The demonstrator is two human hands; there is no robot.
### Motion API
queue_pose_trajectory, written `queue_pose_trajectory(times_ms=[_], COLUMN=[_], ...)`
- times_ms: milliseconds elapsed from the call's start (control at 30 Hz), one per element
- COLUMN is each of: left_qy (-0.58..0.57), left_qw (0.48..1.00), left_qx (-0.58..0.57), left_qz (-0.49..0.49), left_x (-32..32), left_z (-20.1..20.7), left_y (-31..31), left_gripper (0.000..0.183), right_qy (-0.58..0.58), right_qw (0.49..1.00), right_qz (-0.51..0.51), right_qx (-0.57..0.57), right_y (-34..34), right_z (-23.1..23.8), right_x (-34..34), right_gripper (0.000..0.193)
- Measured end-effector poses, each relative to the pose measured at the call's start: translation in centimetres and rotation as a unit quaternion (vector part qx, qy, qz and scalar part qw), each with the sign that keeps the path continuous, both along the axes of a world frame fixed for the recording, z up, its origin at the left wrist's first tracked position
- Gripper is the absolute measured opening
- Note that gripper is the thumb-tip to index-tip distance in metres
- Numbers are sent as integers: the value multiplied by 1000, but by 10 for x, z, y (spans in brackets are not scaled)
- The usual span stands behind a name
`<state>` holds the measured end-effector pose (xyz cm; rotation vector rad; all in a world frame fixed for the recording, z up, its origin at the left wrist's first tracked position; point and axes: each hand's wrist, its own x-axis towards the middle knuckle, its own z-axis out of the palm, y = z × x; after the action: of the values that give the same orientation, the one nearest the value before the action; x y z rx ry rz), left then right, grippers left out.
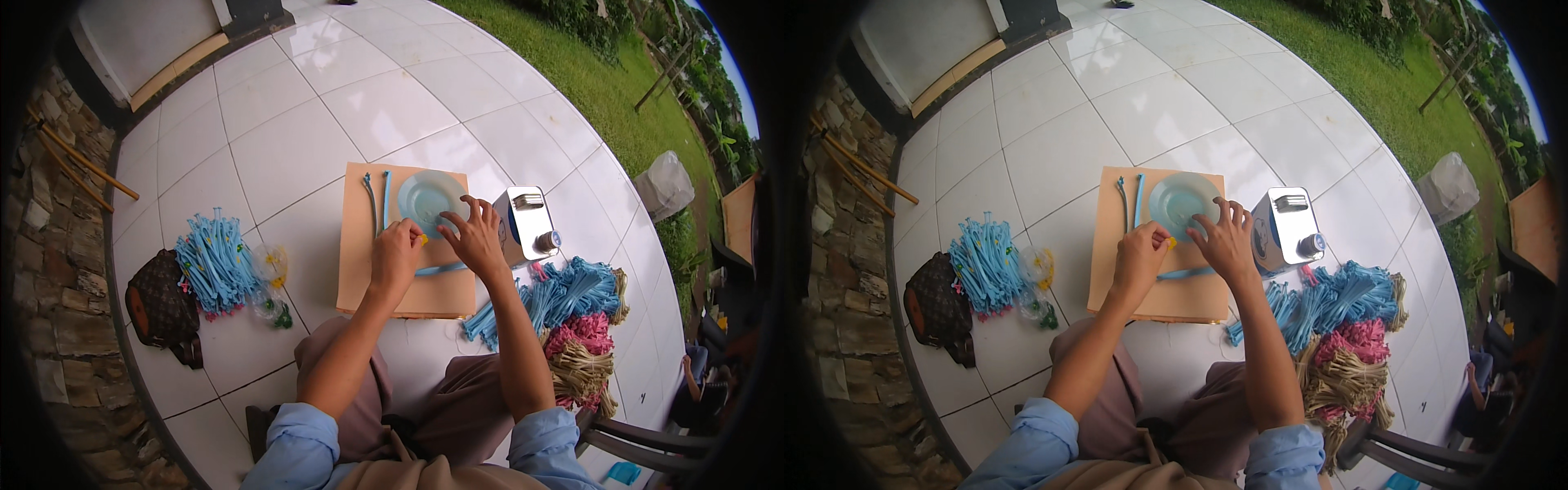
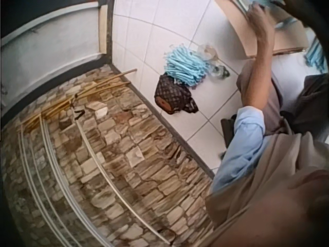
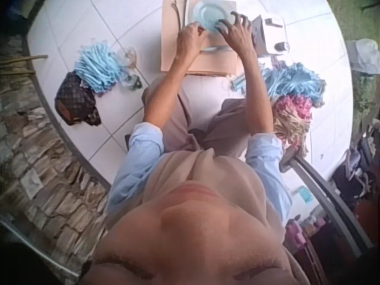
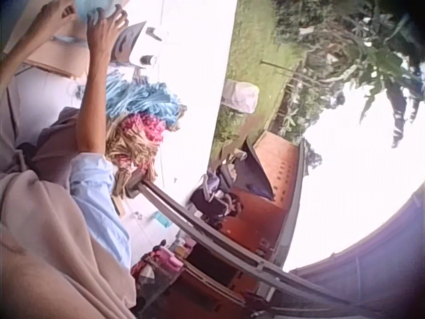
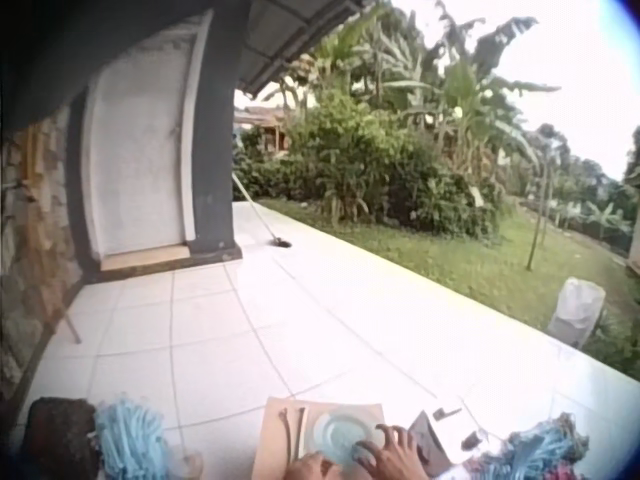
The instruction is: The person attaches decorative flower components onto blue flip-flop straps using adhesive from a large metal can.
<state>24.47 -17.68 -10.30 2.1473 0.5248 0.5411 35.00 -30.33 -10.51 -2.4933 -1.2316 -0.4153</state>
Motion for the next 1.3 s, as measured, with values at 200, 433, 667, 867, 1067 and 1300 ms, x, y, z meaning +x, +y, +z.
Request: queue_pose_trajectory(times_ms=[200,433,667,867,1067,1300], left_qy=[-45,-116,-150,-119,-132,-96], left_qw=[991,909,879,879,874,855], left_qx=[-116,-393,-449,-459,-465,-509], left_qz=[44,68,62,55,55,17], left_x=[5,4,4,4,3,2], left_z=[9,19,22,27,26,26], left_y=[1,11,7,6,4,0], left_gripper=[8,10,12,12,12,14], right_qy=[1,-5,-71,-79,-59,224], right_qw=[1000,986,986,987,989,940], right_qz=[-7,45,107,105,85,91], right_qx=[-23,158,105,91,106,241], right_y=[-1,11,11,10,9,-3], right_z=[2,50,63,61,60,51], right_x=[-1,-18,-35,-33,-35,-26], right_gripper=[26,33,33,29,31,37])
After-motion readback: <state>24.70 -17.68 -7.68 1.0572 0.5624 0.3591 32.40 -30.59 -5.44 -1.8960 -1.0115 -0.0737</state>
